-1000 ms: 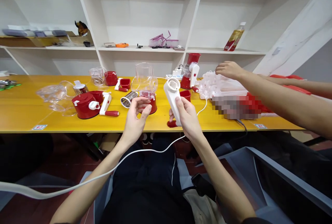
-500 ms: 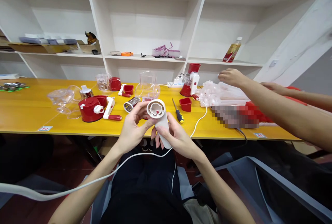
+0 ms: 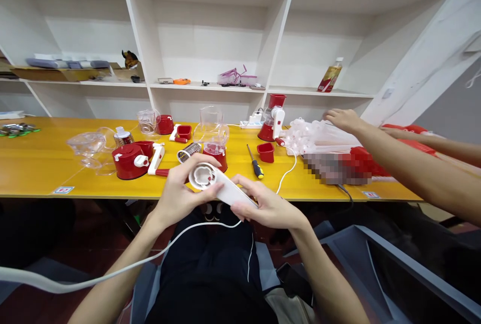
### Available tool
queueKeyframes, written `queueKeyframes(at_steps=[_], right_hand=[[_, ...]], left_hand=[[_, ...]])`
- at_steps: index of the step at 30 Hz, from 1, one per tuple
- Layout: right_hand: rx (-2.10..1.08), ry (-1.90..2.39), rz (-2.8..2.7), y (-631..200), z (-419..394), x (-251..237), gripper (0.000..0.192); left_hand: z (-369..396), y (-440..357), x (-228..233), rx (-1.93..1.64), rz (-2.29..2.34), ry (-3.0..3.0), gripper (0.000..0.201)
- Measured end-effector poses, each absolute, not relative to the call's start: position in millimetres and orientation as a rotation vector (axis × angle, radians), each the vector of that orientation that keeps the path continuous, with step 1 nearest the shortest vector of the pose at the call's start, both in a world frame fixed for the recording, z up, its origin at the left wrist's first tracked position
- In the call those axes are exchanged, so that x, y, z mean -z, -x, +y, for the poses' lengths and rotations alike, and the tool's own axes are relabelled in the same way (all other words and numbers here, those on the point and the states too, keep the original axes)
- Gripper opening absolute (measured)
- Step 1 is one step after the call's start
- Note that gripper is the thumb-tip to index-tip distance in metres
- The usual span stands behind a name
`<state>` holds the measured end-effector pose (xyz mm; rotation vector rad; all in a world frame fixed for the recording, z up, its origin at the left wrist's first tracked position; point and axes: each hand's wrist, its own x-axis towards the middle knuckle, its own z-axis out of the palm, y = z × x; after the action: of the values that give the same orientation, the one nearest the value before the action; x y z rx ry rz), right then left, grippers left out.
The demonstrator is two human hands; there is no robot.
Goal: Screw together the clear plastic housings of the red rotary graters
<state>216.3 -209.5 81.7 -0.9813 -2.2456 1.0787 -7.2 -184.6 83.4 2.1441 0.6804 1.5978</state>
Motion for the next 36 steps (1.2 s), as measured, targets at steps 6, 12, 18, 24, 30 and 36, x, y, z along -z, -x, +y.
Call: queueKeyframes(at_steps=[6, 12, 18, 24, 30, 36], right_hand=[[-0.983, 0.884, -2.209, -231, -205, -82, 0.065], [-0.858, 0.845, -2.196, -227, -208, -78, 0.077], [-0.444, 1.009, -1.985, -213, -211, -80, 0.054], [0.008, 1.005, -1.923, -205, -212, -78, 0.042], [0.433, 0.943, -1.901, -204, -215, -74, 0.045], [0.702, 0.892, -1.852, -198, -210, -67, 0.041]], left_hand=[[-176, 2, -82, -1.729, 0.722, -1.697, 0.027], [-173, 5, -82, -1.793, 0.815, -1.807, 0.029], [-168, 11, -79, -1.914, 0.928, -2.194, 0.034], [-167, 8, -77, -1.761, 1.194, -2.666, 0.023], [-163, 8, -74, -1.703, 1.232, -2.738, 0.025], [-162, 4, -71, -1.665, 1.340, -2.685, 0.025]])
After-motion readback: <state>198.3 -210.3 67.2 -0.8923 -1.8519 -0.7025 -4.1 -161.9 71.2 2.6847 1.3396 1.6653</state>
